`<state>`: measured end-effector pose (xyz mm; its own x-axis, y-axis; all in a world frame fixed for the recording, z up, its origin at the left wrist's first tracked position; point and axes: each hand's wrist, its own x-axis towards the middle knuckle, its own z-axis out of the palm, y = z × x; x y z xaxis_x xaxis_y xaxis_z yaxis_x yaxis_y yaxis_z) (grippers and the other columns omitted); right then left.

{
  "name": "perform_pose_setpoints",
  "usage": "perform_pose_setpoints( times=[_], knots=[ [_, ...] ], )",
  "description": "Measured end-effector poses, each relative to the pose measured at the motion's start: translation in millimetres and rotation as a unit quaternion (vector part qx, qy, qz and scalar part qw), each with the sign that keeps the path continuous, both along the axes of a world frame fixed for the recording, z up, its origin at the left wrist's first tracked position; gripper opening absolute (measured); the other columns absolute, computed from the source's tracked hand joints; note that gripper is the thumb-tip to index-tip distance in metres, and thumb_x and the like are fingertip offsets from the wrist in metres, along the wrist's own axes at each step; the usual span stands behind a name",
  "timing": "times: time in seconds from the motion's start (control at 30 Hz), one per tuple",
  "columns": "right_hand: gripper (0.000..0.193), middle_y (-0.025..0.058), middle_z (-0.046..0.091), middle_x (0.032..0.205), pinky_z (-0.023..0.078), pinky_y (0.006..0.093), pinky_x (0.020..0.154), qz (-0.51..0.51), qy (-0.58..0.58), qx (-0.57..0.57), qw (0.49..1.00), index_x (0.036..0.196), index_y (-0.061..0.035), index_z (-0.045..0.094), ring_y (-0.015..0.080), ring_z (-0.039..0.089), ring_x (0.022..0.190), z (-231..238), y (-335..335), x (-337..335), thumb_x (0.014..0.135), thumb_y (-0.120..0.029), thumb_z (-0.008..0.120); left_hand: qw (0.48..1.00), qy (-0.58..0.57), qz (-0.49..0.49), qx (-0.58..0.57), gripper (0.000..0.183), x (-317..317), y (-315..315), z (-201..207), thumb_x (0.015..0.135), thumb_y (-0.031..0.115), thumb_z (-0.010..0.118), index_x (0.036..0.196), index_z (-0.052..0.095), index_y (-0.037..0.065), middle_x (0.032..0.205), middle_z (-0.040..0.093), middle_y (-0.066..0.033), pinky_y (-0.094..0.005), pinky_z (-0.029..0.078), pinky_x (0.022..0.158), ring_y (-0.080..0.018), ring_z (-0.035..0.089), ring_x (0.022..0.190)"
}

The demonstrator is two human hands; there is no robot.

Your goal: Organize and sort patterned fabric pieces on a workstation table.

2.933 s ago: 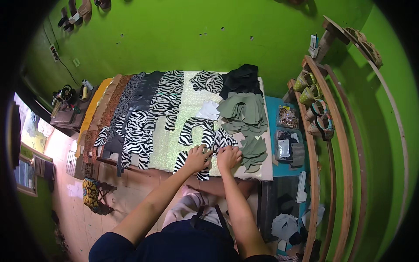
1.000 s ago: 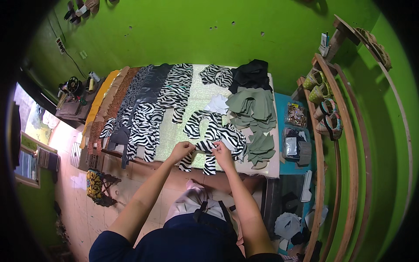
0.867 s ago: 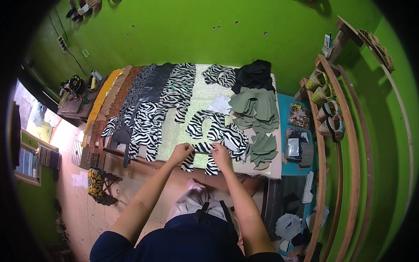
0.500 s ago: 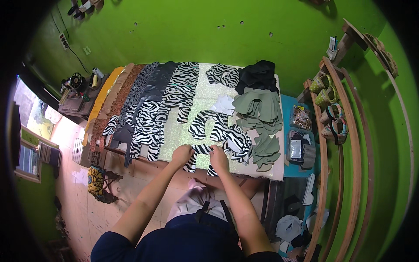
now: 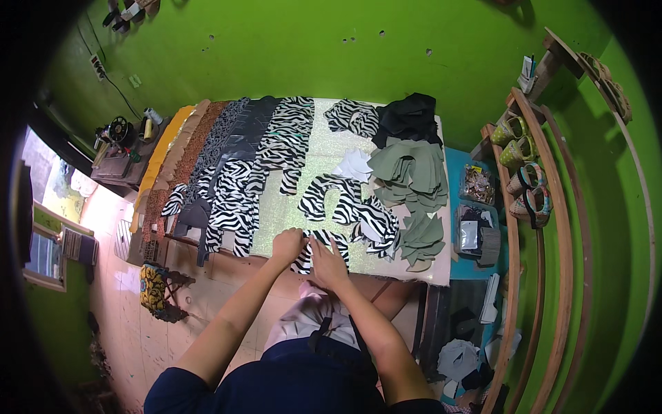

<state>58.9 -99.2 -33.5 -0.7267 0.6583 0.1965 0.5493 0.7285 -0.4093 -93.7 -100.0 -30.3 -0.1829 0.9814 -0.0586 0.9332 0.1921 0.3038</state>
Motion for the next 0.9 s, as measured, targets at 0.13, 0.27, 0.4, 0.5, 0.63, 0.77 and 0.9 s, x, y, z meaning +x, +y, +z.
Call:
perform_pose_setpoints(
  times=[0.13, 0.27, 0.4, 0.5, 0.63, 0.77, 0.9],
  knots=[
    [0.049, 0.0077, 0.049, 0.124, 0.025, 0.0446, 0.102, -0.060, -0.036, -0.061, 0.996, 0.130, 0.0022, 0.025, 0.0209, 0.047, 0.113, -3.9, 7.2, 23.2, 0.085, -0.011, 0.042, 1.000, -0.005, 0.001, 0.001, 0.026, 5.1, -1.9, 6.3, 0.076, 0.029, 0.060, 0.079, 0.058, 0.003, 0.080, 0.060, -0.0130, -0.0401, 0.048, 0.066, -0.0301, 0.059, 0.076],
    [0.048, 0.0102, 0.053, 0.119, 0.026, 0.0431, 0.102, -0.084, -0.026, -0.048, 0.995, 0.127, 0.0042, 0.028, 0.0211, 0.051, 0.109, -8.4, 11.1, 39.9, 0.084, -0.010, 0.043, 1.000, 0.019, 0.001, -0.003, 0.026, 4.8, -3.0, 2.9, 0.074, 0.028, 0.063, 0.083, 0.056, 0.005, 0.082, 0.059, -0.0109, -0.0371, 0.048, 0.062, -0.0259, 0.059, 0.076],
    [0.043, 0.0119, 0.053, 0.119, 0.027, 0.0426, 0.102, -0.099, -0.020, -0.016, 0.995, 0.123, 0.0042, 0.034, 0.0220, 0.052, 0.108, -16.4, 13.8, 55.0, 0.083, -0.007, 0.043, 0.999, -0.018, -0.004, 0.027, 0.024, 11.7, -2.0, 7.0, 0.073, 0.020, 0.062, 0.089, 0.054, 0.004, 0.094, 0.055, -0.0135, -0.0389, 0.047, 0.069, -0.0304, 0.056, 0.085],
    [0.042, 0.0125, 0.054, 0.117, 0.027, 0.0422, 0.102, -0.102, -0.014, -0.004, 0.995, 0.122, 0.0036, 0.035, 0.0224, 0.051, 0.109, -13.7, 13.3, 50.8, 0.083, -0.006, 0.044, 0.994, -0.019, -0.048, 0.101, 0.028, 9.6, -6.2, -3.3, 0.071, 0.014, 0.062, 0.095, 0.051, 0.004, 0.101, 0.049, -0.0141, -0.0391, 0.046, 0.074, -0.0319, 0.052, 0.090],
    [0.039, 0.0148, 0.055, 0.113, 0.028, 0.0418, 0.101, -0.117, 0.003, 0.010, 0.993, 0.120, 0.0022, 0.040, 0.0237, 0.052, 0.107, -13.0, 8.7, 48.8, 0.082, -0.006, 0.044, 0.989, -0.035, -0.056, 0.130, 0.031, 10.5, -5.2, -8.8, 0.069, 0.010, 0.062, 0.097, 0.050, 0.004, 0.099, 0.048, -0.0149, -0.0391, 0.045, 0.077, -0.0331, 0.050, 0.091],
    [0.038, 0.0158, 0.057, 0.108, 0.029, 0.0413, 0.100, -0.115, 0.034, 0.025, 0.992, 0.117, 0.0008, 0.043, 0.0247, 0.053, 0.104, -8.4, 7.9, 45.9, 0.080, -0.005, 0.046, 0.998, -0.046, -0.037, 0.024, 0.033, 4.7, 5.9, -10.1, 0.068, 0.011, 0.062, 0.095, 0.048, 0.002, 0.101, 0.049, -0.0159, -0.0390, 0.046, 0.076, -0.0320, 0.050, 0.092],
    [0.041, 0.0134, 0.055, 0.103, 0.033, 0.0407, 0.094, -0.116, -0.031, 0.012, 0.993, 0.115, -0.0012, 0.045, 0.0275, 0.050, 0.101, -2.3, 20.2, 40.6, 0.076, -0.008, 0.054, 0.994, -0.095, -0.059, 0.004, 0.034, 1.0, 8.7, -11.7, 0.066, 0.011, 0.065, 0.093, 0.046, 0.001, 0.095, 0.052, -0.0171, -0.0396, 0.045, 0.077, -0.0337, 0.051, 0.092]
  ],
)
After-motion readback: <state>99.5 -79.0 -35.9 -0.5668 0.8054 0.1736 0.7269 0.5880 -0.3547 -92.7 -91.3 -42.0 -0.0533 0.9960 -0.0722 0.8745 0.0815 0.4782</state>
